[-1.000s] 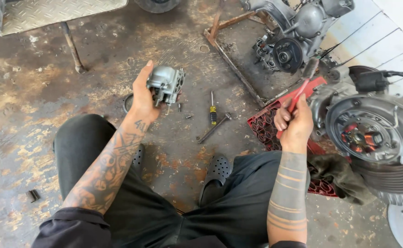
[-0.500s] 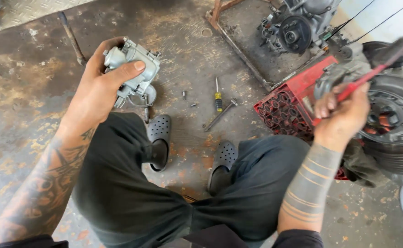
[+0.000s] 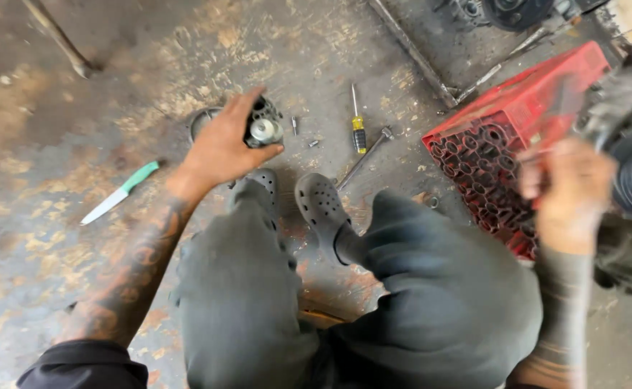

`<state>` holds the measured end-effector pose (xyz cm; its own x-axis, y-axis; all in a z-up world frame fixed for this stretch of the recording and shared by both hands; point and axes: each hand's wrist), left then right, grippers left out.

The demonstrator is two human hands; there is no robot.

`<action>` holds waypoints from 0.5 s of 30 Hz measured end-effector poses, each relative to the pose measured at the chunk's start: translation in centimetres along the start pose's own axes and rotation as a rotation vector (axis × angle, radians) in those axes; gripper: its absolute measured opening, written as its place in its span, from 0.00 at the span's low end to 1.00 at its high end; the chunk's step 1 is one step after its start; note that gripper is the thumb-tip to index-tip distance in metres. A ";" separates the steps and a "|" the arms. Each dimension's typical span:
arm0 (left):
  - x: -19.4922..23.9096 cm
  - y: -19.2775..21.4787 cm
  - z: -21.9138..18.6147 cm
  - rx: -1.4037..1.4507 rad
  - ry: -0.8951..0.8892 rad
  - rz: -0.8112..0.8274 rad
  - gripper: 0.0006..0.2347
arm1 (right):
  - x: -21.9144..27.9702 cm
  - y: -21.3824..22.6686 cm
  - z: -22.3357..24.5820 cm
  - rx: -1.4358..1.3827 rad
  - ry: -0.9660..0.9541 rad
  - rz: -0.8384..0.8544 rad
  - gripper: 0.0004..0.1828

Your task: The person sits on the floor and works on a metallic engine component, likely a cylinder head. They insert a small metal pin into a hole and then use a red-handled screwdriver to scrape and clean the interior surfaces of the part.

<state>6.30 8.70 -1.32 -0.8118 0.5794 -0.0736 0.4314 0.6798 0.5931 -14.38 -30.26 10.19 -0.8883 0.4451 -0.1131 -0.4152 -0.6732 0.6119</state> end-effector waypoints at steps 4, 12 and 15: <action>-3.0 -7.2 8.1 0.242 0.184 0.012 0.39 | -5.8 -9.7 -7.4 -0.095 -0.150 0.305 0.16; -4.4 -20.3 23.6 0.108 0.269 0.141 0.44 | -9.8 -31.5 -20.3 0.103 -0.137 0.593 0.14; -4.0 -22.6 25.9 0.035 0.162 0.089 0.41 | -9.2 -36.5 -22.5 0.002 -0.163 0.625 0.10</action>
<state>9.97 2.68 -35.24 -0.8213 0.5600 0.1094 0.5153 0.6457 0.5634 4.52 -23.13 -28.72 -0.9212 0.0539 0.3853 0.1710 -0.8335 0.5254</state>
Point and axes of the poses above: each hand's wrist, its own x-axis away from the middle knuckle, its own y-axis out of the back of the hand, z = x × y, and after that the axes turned 11 degrees about x, right-handed
